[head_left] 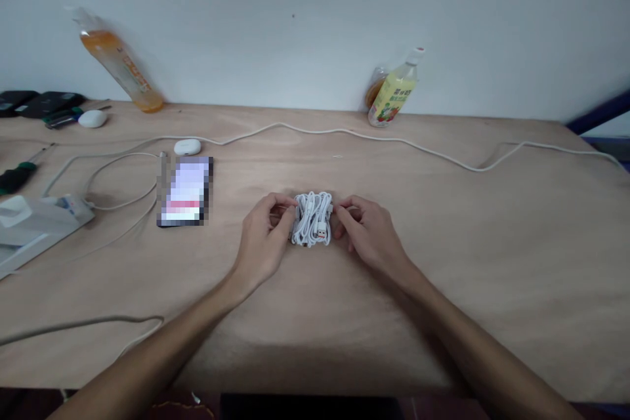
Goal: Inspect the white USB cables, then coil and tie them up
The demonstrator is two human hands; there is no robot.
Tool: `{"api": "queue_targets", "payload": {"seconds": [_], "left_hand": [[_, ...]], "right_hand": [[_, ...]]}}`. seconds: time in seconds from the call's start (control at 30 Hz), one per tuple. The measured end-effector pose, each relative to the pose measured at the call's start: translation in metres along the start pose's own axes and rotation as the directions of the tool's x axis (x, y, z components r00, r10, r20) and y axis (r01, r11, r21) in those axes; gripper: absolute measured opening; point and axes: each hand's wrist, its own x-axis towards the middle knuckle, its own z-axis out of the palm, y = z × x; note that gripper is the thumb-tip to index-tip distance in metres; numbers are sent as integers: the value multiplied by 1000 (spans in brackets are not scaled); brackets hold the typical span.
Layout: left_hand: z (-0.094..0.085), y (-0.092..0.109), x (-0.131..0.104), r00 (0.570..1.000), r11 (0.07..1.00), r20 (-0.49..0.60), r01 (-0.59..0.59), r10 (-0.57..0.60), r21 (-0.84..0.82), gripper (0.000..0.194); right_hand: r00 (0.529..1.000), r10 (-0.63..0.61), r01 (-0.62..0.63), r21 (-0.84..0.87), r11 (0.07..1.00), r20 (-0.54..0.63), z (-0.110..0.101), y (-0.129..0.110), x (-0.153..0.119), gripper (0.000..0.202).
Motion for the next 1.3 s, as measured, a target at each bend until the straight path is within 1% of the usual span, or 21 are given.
{"api": "queue_targets", "payload": {"seconds": [0.1,0.23,0.37,0.47,0.6,0.73,0.87,0.97,1.13,1.3], "left_hand": [[0,1,0,1000,1000,-3,10,-10,-6,24],[1,0,0,1000,1000,-25,-13,14,29,22],[1,-3,-1,998,997,-50,-38,41,64,23],[0,-4,-2,997,993,-41,-66,70,96,23],[1,-5,-3,997,994,-35,-66,69,91,23],[2,-3,-5,997,995,-25,-66,68,78,21],[2,0,-7,997,995,-15,-74,75,73,19],[2,1,-8,997,994,-12,-71,72,77,19],[2,1,-7,998,994,-11,-67,68,89,19],[1,-1,-6,998,993,-18,-51,54,103,20]], "right_hand": [[1000,-12,12,13,1000,-13,0,1,1,25],[1000,-19,20,12,1000,-16,0,2,1,24],[1000,5,-5,-11,1000,-24,0,0,1,23],[999,37,-38,-51,998,-16,0,-3,0,30],[998,65,-66,-60,996,-17,0,-6,0,34],[995,102,-102,3,995,-12,0,-6,0,33],[981,192,-195,133,972,40,1,-9,-2,31],[972,228,-235,167,958,61,2,-13,-4,32],[970,226,-239,174,955,91,2,-14,-4,33],[980,152,-177,207,962,131,3,-9,-3,29]]}}
